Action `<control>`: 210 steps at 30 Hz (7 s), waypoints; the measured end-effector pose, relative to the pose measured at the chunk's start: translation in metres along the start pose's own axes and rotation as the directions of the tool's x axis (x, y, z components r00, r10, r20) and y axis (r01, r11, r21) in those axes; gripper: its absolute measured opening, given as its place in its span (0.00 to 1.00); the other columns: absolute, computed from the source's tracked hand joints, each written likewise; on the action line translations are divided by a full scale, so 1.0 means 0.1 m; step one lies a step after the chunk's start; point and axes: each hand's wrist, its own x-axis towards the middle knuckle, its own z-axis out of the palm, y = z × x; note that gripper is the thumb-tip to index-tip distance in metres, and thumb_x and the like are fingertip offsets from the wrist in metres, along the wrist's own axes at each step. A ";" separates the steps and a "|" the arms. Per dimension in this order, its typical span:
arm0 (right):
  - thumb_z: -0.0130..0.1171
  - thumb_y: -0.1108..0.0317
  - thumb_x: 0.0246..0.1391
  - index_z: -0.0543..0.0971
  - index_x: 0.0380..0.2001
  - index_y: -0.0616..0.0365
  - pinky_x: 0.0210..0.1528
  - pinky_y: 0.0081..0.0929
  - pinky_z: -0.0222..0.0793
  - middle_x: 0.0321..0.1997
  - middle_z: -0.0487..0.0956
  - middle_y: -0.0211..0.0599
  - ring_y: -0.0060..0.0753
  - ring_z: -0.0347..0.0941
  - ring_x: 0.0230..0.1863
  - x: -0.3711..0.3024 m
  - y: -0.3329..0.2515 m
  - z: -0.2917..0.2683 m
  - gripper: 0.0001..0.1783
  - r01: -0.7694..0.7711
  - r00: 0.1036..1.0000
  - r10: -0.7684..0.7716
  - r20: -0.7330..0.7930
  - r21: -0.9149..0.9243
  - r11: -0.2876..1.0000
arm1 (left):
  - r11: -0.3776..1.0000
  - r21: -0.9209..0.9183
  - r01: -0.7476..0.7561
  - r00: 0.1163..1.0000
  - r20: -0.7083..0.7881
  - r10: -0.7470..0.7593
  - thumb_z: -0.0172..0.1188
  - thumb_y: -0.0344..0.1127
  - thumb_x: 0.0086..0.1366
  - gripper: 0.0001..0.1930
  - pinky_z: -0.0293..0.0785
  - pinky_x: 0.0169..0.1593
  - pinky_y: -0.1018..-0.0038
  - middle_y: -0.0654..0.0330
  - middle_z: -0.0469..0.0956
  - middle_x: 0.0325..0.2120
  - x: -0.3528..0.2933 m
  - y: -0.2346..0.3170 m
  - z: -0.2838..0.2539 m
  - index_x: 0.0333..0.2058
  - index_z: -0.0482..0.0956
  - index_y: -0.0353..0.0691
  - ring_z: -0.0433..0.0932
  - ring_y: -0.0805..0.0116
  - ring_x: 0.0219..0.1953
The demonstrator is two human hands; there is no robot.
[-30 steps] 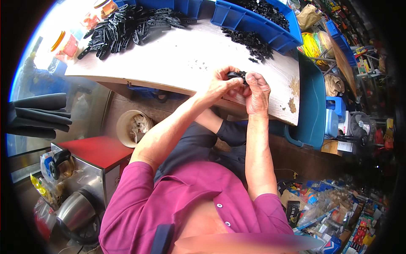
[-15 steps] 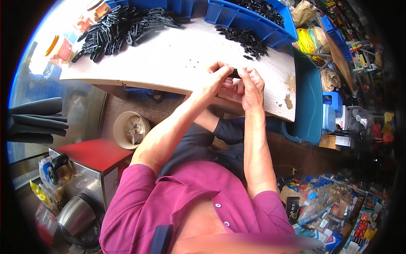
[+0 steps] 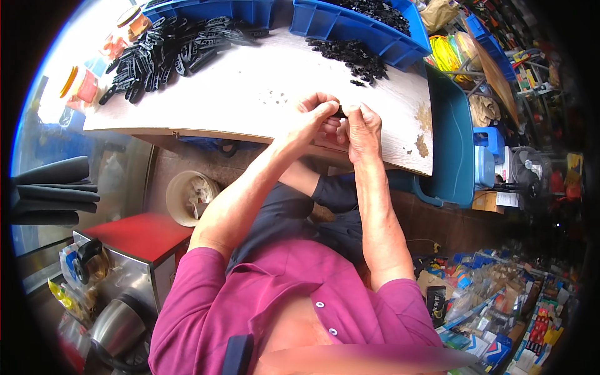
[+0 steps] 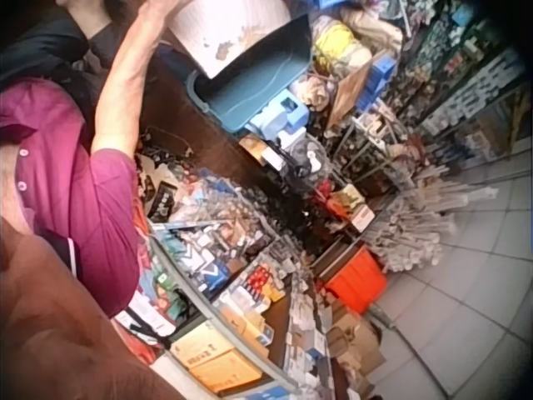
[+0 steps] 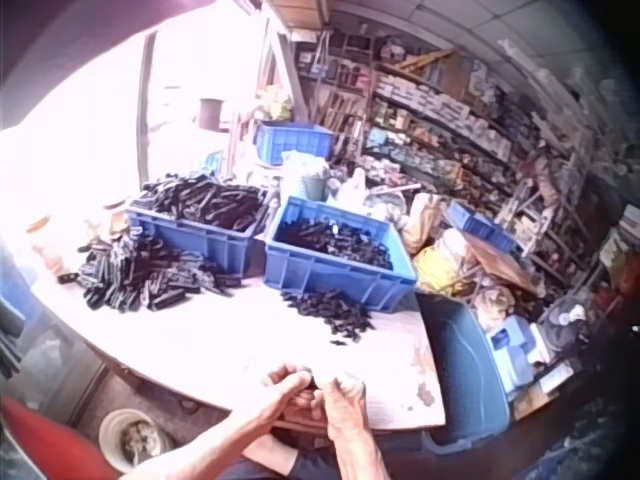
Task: The person repeatedly picks up small black plastic parts and fits smaller clips onto them to assemble components by hand.
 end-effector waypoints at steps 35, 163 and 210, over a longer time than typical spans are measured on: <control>0.63 0.62 0.55 0.75 0.29 0.58 0.14 0.17 0.51 0.10 0.66 0.25 0.17 0.57 0.09 0.04 -0.12 -0.42 0.12 -0.098 0.992 0.090 -0.091 -0.088 0.991 | 0.993 -0.076 0.092 0.989 0.119 -0.083 0.58 0.33 0.63 0.07 0.76 0.29 0.78 0.58 0.75 0.23 0.30 -0.40 0.20 0.31 0.74 0.36 0.76 0.72 0.23; 0.68 0.61 0.44 0.84 0.33 0.57 0.11 0.26 0.68 0.21 0.78 0.32 0.26 0.69 0.14 0.90 -0.24 -0.31 0.14 -0.337 0.916 0.044 -0.400 -0.704 0.625 | 0.987 0.137 -0.084 0.995 0.065 0.076 0.59 0.35 0.64 0.12 0.76 0.38 0.79 0.60 0.78 0.32 -0.10 -0.13 0.02 0.42 0.75 0.34 0.77 0.75 0.32; 0.66 0.72 0.50 0.77 0.39 0.63 0.18 0.13 0.63 0.23 0.79 0.32 0.14 0.67 0.16 0.05 0.01 0.18 0.13 -0.085 0.996 0.083 0.045 0.040 0.996 | 0.984 -0.080 -0.159 0.987 -0.017 0.158 0.58 0.34 0.63 0.05 0.78 0.33 0.78 0.64 0.75 0.25 0.15 -0.07 -0.27 0.34 0.74 0.39 0.76 0.76 0.26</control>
